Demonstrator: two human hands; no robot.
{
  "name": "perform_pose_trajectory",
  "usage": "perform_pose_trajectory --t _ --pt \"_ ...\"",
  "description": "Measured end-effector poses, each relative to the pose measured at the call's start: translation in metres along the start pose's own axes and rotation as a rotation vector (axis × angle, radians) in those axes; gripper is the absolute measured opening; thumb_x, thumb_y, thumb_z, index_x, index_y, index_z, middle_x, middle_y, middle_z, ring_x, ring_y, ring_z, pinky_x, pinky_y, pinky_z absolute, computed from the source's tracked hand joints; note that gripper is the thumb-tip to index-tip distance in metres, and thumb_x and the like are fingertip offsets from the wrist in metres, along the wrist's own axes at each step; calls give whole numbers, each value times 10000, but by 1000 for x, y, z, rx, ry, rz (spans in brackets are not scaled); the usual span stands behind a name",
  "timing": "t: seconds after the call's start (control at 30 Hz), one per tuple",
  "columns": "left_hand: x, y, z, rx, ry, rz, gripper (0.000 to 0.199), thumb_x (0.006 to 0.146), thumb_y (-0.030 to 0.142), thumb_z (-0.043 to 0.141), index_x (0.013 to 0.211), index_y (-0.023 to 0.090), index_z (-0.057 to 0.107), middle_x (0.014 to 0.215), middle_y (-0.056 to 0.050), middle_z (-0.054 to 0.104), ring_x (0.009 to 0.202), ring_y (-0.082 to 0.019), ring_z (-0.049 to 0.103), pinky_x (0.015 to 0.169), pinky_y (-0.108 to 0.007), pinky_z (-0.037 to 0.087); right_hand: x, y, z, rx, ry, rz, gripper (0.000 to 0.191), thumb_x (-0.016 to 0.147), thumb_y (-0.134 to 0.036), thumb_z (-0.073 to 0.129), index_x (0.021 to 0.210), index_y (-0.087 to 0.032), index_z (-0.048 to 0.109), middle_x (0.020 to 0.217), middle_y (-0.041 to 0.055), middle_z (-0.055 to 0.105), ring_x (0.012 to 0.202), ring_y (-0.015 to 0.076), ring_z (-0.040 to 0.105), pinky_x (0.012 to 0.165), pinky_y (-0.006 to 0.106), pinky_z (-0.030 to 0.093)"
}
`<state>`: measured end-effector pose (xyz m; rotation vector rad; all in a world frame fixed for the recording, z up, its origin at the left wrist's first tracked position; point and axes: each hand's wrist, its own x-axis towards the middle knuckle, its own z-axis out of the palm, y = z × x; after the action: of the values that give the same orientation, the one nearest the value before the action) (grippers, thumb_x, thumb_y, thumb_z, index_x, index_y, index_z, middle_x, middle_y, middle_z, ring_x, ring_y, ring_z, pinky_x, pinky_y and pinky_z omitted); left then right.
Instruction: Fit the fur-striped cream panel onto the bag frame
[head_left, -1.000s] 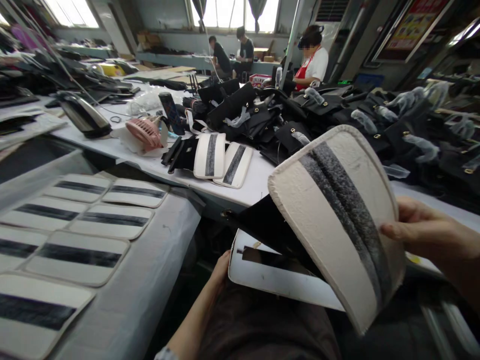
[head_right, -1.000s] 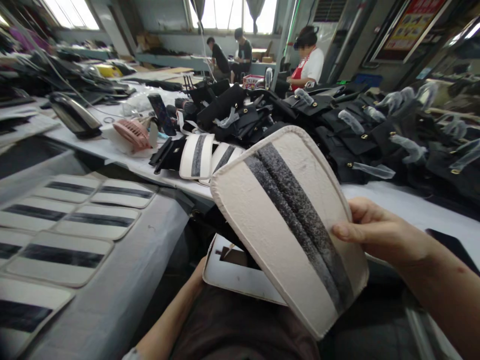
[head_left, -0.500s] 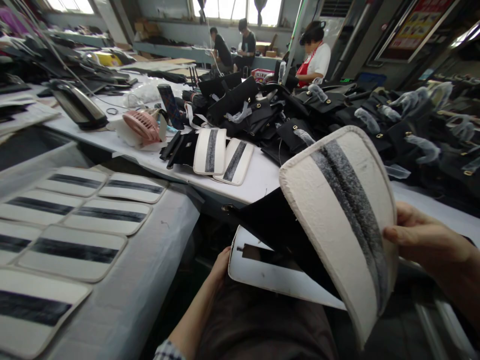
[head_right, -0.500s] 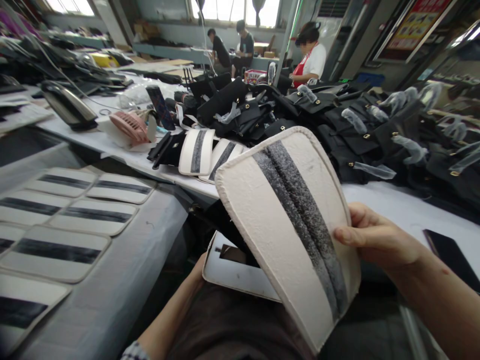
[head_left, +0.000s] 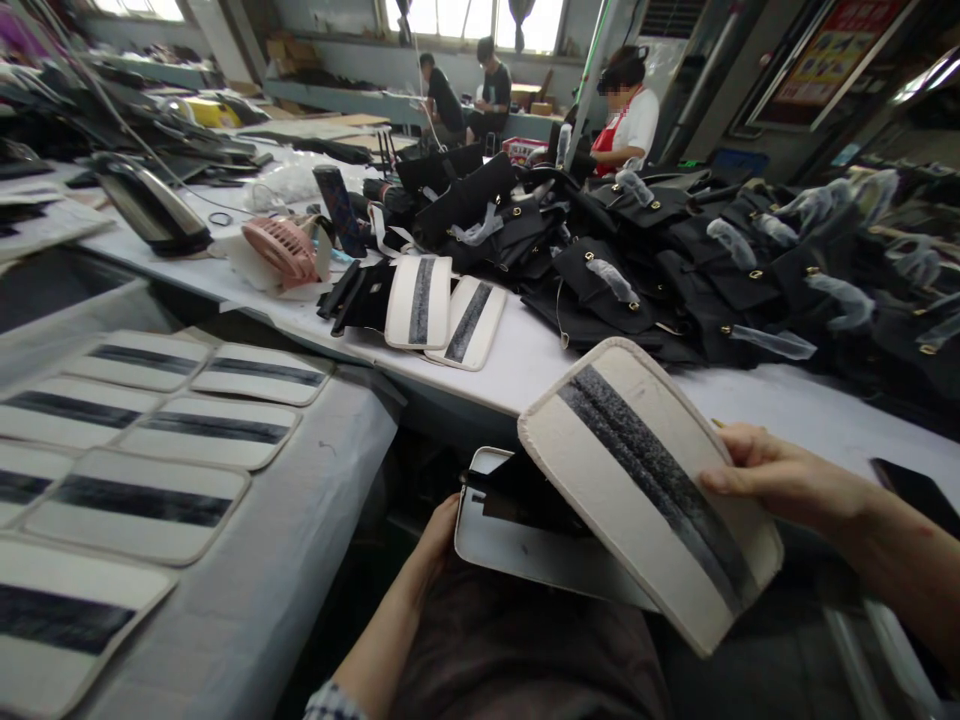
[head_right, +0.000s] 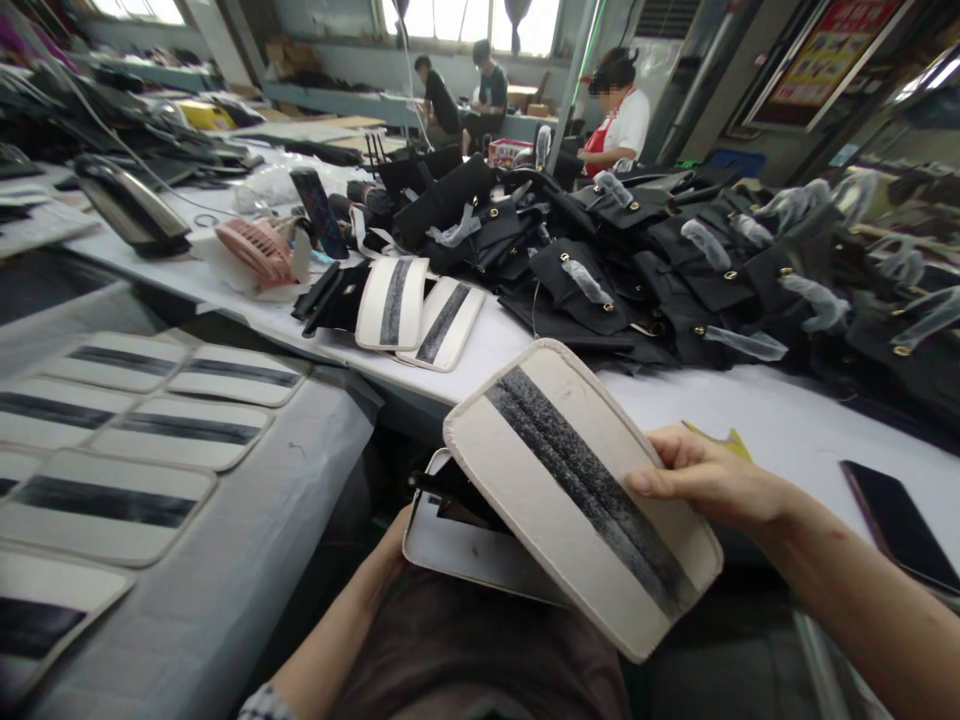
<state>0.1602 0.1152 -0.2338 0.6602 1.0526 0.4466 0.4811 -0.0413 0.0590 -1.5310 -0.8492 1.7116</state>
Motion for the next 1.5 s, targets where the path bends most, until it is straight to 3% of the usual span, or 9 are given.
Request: perform_pose_trajectory --t 0.17,0.4,0.57,0.73,0.93,1.17,1.27,1.37,1.5 --pt "4 -4 -5 1 -63 -24 389 678 402 783 934 118 715 783 -76 714 732 -217 643 706 -307 470 5 -8 -2 -89 -89 65 246 877 -316 705 1044 -135 718 978 119 724 824 213 700 735 270 569" --pt "4 -3 -4 -6 -135 -49 417 725 426 755 1005 121 702 832 -81 723 770 -224 651 738 -318 476 24 -27 -2 -159 -178 107 243 895 -288 662 1072 -130 715 1006 98 716 854 198 687 764 243 536" --pt "4 -4 -6 -6 -147 -54 421 756 432 725 1038 121 691 822 -74 721 770 -215 645 746 -313 476 24 -28 -15 -194 -180 124 233 908 -287 626 1084 -159 709 1012 81 712 877 202 680 765 246 528" --pt "4 -3 -5 11 -161 -71 453 764 448 718 1071 117 687 852 -93 728 809 -236 653 778 -336 484 32 -26 -5 -211 -244 133 202 894 -286 649 1030 -154 716 984 59 716 821 156 669 734 201 512" --pt "3 2 -3 33 -177 -79 494 745 471 732 1081 112 688 963 -122 730 887 -268 658 836 -370 485 74 -8 14 -224 -361 135 333 778 -314 761 1018 -93 692 981 78 708 816 191 668 730 239 516" --pt "-1 4 0 6 -184 -60 483 716 477 748 1041 122 700 951 -107 730 903 -268 653 869 -377 474 119 31 25 -214 -429 233 494 707 -375 761 1125 -138 646 1036 56 697 841 234 670 758 318 535" --pt "0 3 1 -11 -183 -56 476 701 469 757 1017 118 700 920 -100 729 877 -262 651 860 -378 473 126 30 29 -563 -330 120 380 700 -332 724 1030 -156 656 983 22 684 874 227 637 728 272 499" --pt "2 3 1 -21 -187 -60 484 696 471 760 1016 113 696 934 -107 727 881 -267 650 866 -387 470 123 26 35 -954 -81 12 303 734 -293 671 1016 -187 638 947 23 664 880 229 614 712 278 475" --pt "3 4 1 -28 -195 -70 491 712 465 756 1056 121 689 984 -113 724 905 -269 653 886 -389 466 111 40 48 -1198 101 -168 389 826 -266 574 1203 -171 574 1136 100 612 1021 259 591 921 372 468"
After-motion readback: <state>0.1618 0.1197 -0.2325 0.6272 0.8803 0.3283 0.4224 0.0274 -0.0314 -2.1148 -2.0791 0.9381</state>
